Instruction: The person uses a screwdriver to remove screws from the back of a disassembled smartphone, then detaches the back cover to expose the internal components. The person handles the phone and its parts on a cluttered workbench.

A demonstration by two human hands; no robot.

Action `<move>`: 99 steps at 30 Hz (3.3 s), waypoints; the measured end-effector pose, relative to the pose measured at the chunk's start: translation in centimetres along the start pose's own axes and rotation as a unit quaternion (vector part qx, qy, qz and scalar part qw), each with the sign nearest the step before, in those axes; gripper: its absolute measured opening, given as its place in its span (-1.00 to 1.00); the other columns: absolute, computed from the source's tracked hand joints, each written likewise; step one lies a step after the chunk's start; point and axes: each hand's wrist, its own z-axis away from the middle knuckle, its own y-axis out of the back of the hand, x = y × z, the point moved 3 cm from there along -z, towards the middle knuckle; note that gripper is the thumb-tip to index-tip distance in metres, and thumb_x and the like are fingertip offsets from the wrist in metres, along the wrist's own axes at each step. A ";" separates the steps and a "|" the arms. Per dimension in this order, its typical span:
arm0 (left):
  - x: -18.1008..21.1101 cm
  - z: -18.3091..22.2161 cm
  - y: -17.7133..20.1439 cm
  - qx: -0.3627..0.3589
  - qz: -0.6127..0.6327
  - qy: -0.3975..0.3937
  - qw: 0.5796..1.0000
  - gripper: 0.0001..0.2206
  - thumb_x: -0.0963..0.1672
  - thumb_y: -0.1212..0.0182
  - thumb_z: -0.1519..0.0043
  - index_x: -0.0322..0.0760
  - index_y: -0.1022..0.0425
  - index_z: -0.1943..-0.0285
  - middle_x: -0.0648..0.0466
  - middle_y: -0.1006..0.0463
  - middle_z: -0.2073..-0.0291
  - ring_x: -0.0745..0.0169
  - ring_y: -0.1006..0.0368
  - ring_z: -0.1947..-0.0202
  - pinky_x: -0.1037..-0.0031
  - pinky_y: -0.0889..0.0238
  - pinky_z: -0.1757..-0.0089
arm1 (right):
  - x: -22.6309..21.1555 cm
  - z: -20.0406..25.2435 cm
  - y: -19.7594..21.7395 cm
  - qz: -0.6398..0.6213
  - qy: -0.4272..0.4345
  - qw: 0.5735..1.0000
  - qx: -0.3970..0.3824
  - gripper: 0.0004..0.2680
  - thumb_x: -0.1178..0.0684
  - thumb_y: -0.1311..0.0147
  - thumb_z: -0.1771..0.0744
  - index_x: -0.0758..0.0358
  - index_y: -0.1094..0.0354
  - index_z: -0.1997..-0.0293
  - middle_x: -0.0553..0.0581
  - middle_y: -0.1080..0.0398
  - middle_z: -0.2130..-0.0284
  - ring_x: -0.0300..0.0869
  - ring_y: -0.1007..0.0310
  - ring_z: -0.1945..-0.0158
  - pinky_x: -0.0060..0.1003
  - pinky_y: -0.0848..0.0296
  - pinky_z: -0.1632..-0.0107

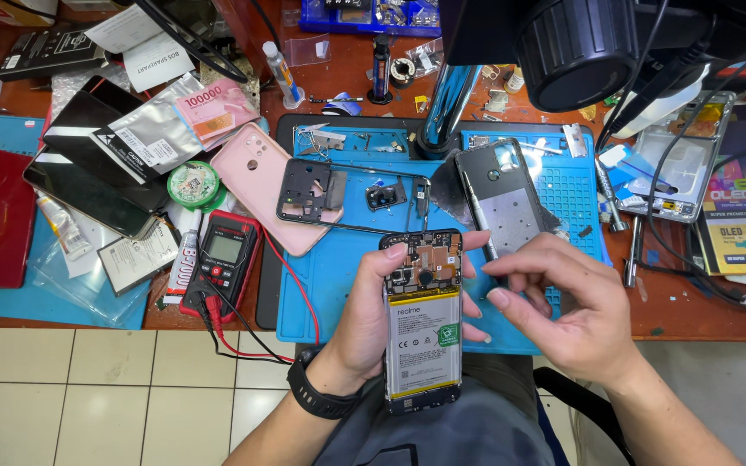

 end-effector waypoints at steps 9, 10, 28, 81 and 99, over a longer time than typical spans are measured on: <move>3.2 2.2 -0.1 0.032 0.031 -0.066 0.997 -0.26 0.09 0.10 -0.24 -0.57 -0.21 -0.49 -0.06 -0.52 0.15 -0.04 -0.56 0.23 0.05 -0.50 0.17 | 1.7 2.1 2.4 0.083 0.033 0.993 0.081 -0.86 0.25 0.05 -0.32 0.41 -0.30 0.47 0.20 -0.30 0.53 -0.09 -0.30 0.42 -0.29 -0.26 0.28; 4.1 2.8 -0.1 0.034 0.032 -0.066 0.997 -0.26 0.09 0.10 -0.24 -0.57 -0.21 -0.49 -0.06 -0.52 0.15 -0.04 -0.56 0.23 0.05 -0.50 0.17 | 1.8 2.3 2.5 0.082 0.033 0.993 0.079 -0.86 0.25 0.05 -0.32 0.41 -0.30 0.47 0.20 -0.30 0.53 -0.09 -0.30 0.42 -0.29 -0.26 0.28; 13.6 13.5 0.3 0.248 -0.047 -0.387 0.887 -0.30 0.06 -0.09 -0.06 -0.57 -0.47 -0.28 -0.03 -0.57 0.27 0.07 -0.54 0.41 0.16 -0.50 0.41 | -0.6 -0.3 -3.7 0.160 0.193 0.955 -0.160 -0.87 0.09 -0.16 -0.33 0.23 -0.52 0.08 0.13 -0.45 0.34 -0.08 -0.43 0.33 -0.27 -0.41 0.26; 9.8 9.6 3.5 0.230 0.010 -0.265 0.936 -0.31 0.09 -0.01 -0.10 -0.57 -0.48 -0.23 -0.13 -0.56 0.26 0.00 -0.52 0.40 0.07 -0.50 0.40 | 1.1 -1.1 -1.8 0.433 0.247 0.835 -0.232 -0.87 0.09 -0.15 -0.37 0.24 -0.29 0.30 0.09 -0.22 0.42 -0.04 -0.19 0.36 -0.15 -0.27 0.34; 11.0 11.9 4.8 0.236 0.009 -0.313 0.920 -0.29 0.11 -0.02 -0.16 -0.56 -0.39 -0.32 -0.14 -0.57 0.19 -0.06 -0.55 0.35 0.06 -0.54 0.37 | -2.1 -4.4 -10.9 0.270 0.458 0.810 -0.248 -0.72 -0.02 0.14 -0.47 0.26 -0.30 -0.29 0.20 -0.41 -0.22 -0.08 -0.42 -0.19 -0.17 -0.29 -0.23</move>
